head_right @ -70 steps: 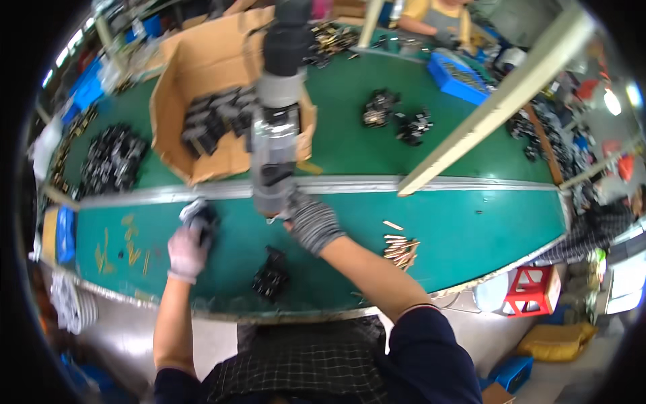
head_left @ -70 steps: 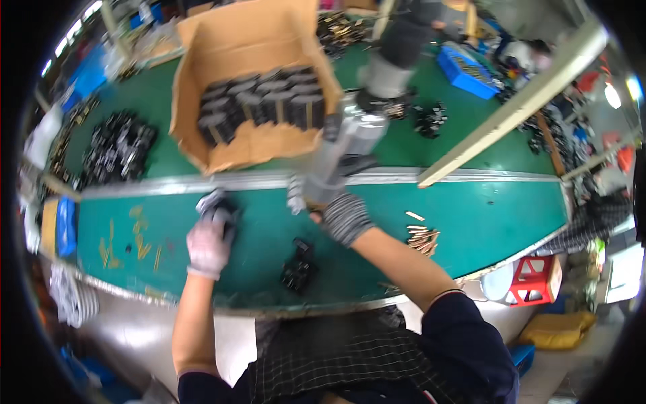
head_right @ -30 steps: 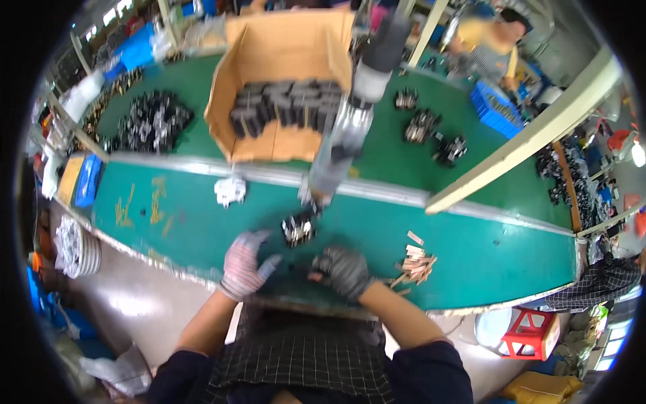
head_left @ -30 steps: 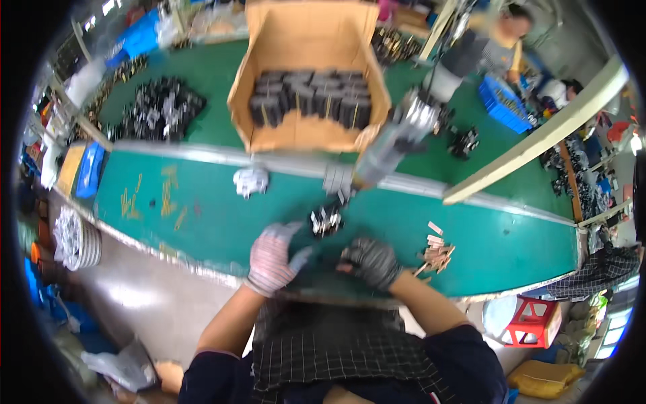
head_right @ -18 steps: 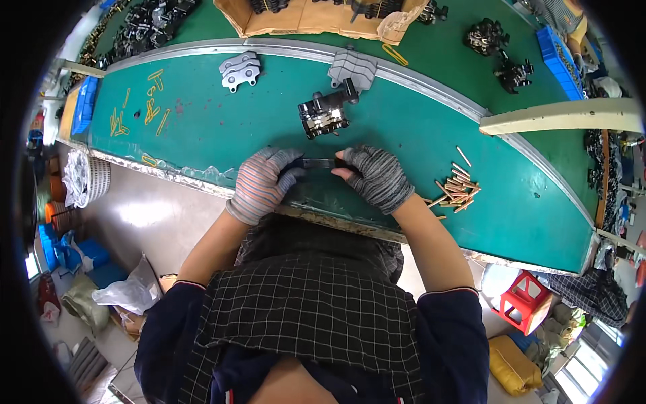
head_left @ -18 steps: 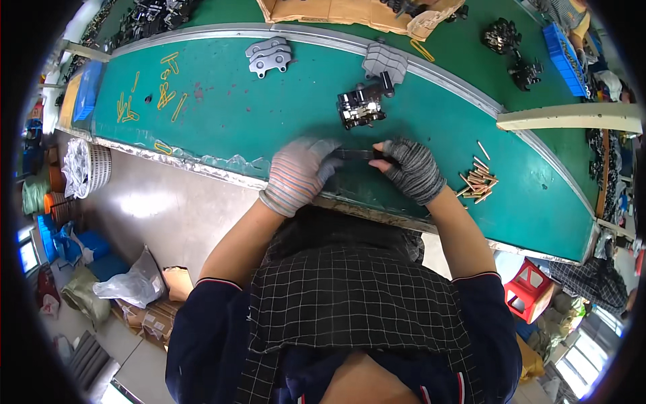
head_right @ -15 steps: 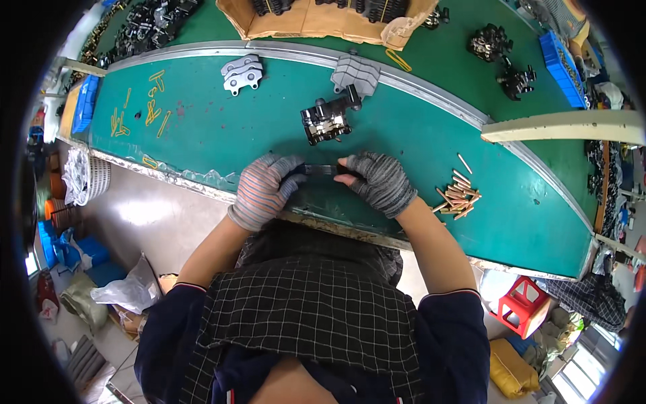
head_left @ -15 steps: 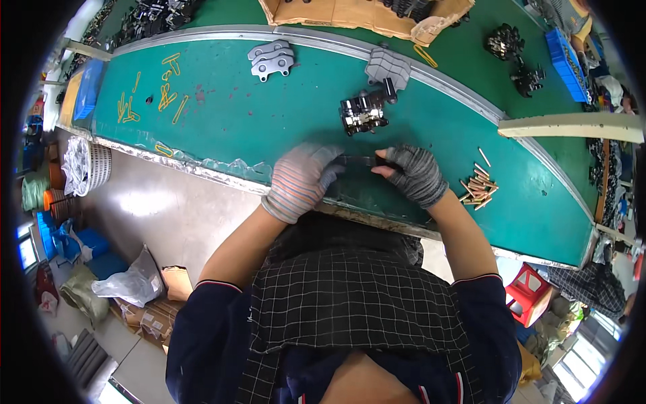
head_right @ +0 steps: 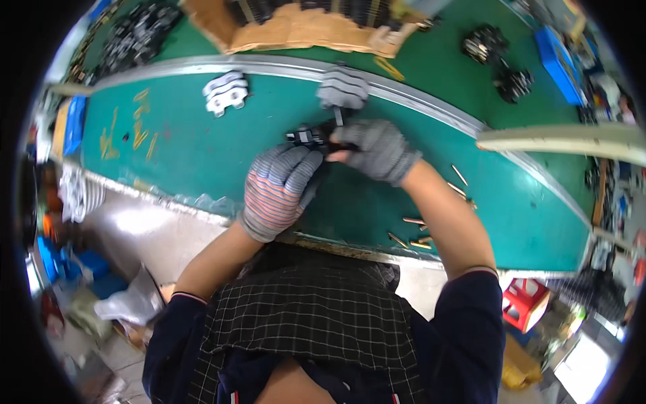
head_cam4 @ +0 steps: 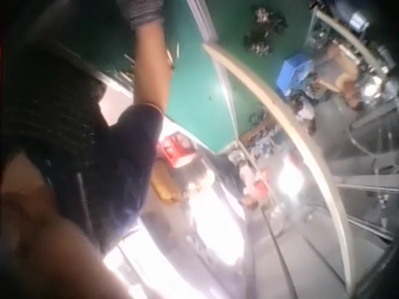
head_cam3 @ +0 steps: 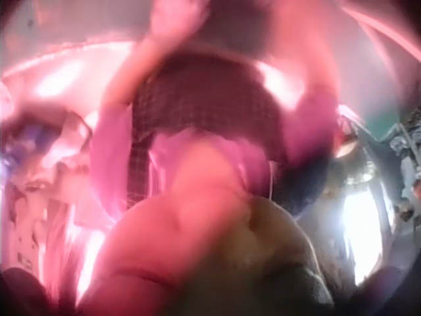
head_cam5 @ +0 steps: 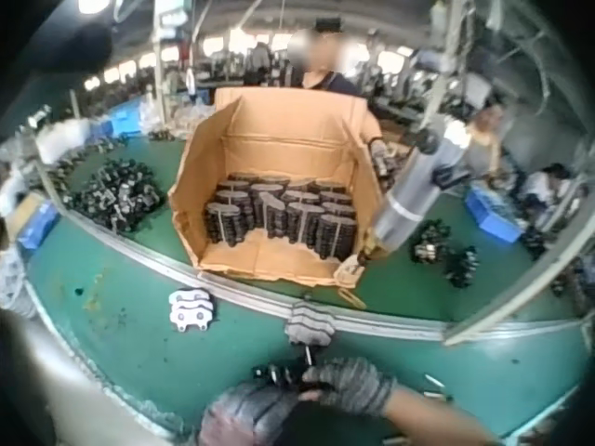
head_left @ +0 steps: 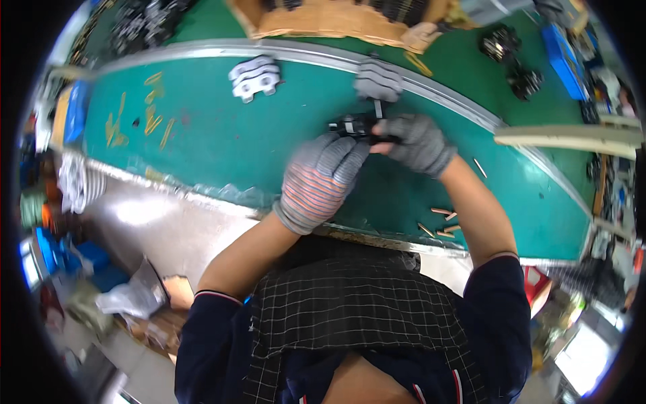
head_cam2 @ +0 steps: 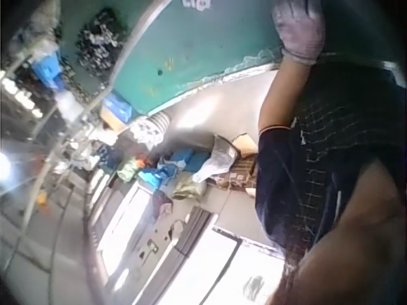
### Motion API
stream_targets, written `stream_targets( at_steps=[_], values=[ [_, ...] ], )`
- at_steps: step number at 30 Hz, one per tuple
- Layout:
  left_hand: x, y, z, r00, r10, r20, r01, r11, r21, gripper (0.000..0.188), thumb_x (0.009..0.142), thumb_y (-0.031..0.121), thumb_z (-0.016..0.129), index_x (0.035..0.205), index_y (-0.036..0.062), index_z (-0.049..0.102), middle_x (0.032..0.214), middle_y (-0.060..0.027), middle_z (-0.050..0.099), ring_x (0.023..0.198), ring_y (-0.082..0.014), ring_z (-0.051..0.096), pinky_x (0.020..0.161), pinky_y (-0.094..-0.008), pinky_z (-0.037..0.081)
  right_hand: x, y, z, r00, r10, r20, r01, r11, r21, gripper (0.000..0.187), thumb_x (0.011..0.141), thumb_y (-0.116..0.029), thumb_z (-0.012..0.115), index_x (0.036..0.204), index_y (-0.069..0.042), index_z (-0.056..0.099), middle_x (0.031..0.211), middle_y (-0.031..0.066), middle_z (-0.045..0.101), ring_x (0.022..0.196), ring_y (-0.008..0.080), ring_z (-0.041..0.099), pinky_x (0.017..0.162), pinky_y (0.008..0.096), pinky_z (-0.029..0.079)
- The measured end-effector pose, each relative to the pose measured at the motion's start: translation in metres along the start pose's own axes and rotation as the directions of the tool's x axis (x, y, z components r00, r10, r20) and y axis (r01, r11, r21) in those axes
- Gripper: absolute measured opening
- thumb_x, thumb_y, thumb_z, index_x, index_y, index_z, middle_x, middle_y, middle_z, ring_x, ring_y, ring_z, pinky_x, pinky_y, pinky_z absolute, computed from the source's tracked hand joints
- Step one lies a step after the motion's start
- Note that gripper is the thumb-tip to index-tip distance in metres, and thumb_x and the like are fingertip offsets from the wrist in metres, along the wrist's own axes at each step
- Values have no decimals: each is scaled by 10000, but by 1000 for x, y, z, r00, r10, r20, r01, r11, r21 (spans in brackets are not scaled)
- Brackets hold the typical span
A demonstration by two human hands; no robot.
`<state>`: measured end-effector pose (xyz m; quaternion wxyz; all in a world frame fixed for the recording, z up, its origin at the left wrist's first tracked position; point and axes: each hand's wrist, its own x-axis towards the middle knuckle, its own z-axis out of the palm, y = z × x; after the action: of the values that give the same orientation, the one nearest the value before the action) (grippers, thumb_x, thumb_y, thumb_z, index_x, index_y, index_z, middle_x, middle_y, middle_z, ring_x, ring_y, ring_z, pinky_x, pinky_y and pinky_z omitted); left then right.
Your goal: Assembling small engine components using a pneumatic screwdriver at a factory workstation.
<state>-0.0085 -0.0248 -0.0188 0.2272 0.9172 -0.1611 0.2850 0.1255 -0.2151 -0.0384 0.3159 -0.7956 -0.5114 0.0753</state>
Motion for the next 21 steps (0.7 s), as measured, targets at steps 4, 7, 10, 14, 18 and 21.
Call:
stream_targets(
  at_steps=[4,7,10,14,18,21],
  values=[
    [22,-40,6,973,82,218,-105,990,95,248,748,138,663,988,87,626,902,-87,596,867,-267,589,764,-409,482,23,-24,24,931,363,-41,-352,920,172,418,748,-408,760,974,-64,685,954,148,686,860,308,663,804,363,526],
    [44,-70,23,951,266,155,-286,949,129,293,730,213,709,974,82,615,907,-96,586,866,-281,579,780,-412,477,27,-30,11,844,536,-35,-505,814,289,329,781,-327,748,975,-68,689,960,152,684,862,302,661,802,351,526],
    [58,-78,28,978,148,147,-169,976,139,470,660,247,788,1031,50,578,951,-118,595,890,-318,574,776,-434,485,-20,-18,-16,896,408,-175,-375,907,192,216,812,-234,720,953,-74,692,956,153,682,848,294,662,779,350,528],
    [48,-84,28,995,10,104,-33,974,223,566,615,335,837,1026,45,577,945,-132,586,901,-333,561,785,-441,485,-126,8,-71,688,677,-259,-710,557,-430,182,774,-214,733,917,-110,693,856,106,656,803,311,639,725,369,519],
    [48,-80,27,997,-18,72,-4,958,286,591,617,344,851,1012,13,561,902,-131,595,840,-282,592,711,-412,501,-156,22,-83,646,714,-269,-746,519,-417,188,759,-218,738,905,-111,687,870,87,654,860,298,632,756,379,511],
    [34,-50,11,859,-479,180,511,829,-229,590,672,370,828,1039,-6,559,945,-133,616,865,-234,607,732,-368,503,-163,19,-89,713,668,-214,-684,593,-425,167,764,-201,728,893,-108,680,866,75,653,865,290,632,758,378,511]
  ],
)
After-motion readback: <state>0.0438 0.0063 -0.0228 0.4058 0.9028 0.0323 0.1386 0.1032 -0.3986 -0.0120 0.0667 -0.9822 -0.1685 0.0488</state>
